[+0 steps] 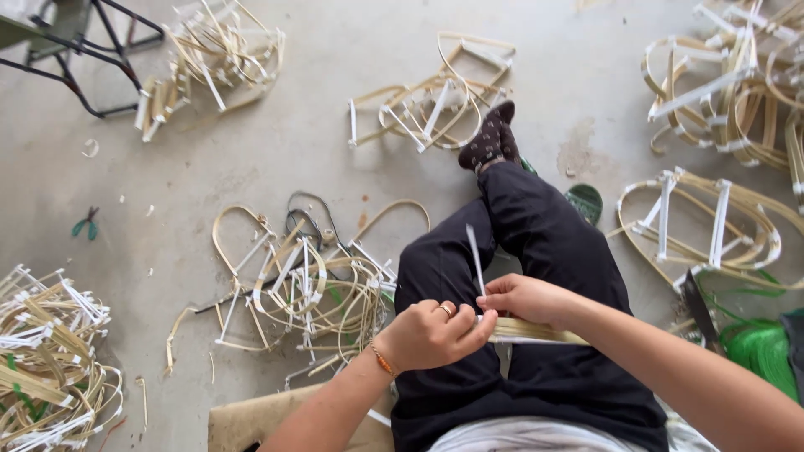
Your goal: Wrapping white plastic strips around curved bamboo frames to secure and finish them.
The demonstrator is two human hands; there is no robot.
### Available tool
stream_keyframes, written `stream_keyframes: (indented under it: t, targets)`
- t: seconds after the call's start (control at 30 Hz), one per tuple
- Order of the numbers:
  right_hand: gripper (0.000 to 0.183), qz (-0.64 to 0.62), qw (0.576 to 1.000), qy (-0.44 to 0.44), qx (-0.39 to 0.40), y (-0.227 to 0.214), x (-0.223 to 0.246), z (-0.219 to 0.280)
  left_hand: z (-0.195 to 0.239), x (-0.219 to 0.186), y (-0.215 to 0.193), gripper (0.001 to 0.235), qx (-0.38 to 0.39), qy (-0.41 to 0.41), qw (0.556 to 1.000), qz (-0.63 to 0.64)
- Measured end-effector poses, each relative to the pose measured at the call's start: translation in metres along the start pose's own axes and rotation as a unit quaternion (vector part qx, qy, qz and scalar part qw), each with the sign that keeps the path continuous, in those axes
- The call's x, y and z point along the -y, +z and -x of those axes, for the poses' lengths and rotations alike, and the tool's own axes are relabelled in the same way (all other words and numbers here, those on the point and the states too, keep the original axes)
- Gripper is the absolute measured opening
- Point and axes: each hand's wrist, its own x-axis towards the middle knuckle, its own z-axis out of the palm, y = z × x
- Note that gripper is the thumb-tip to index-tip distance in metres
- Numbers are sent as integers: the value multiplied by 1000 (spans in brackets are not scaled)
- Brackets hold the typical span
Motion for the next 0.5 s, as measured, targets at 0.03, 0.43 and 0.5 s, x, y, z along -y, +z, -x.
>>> stream_keyframes:
  t: [0.03, 0.43, 0.5]
  targets:
    - [30, 8, 1000, -10, -3, -13, 7, 5, -3, 9, -3, 26, -4, 2, 1000, -13]
    - [32, -251, 842, -359, -315, -102, -28, 20, 4, 44, 48, 19, -158, -565, 641, 494]
    - [37, 88, 802, -542, -235, -42, 2, 19, -4, 7, 74, 16, -158, -539, 433, 705]
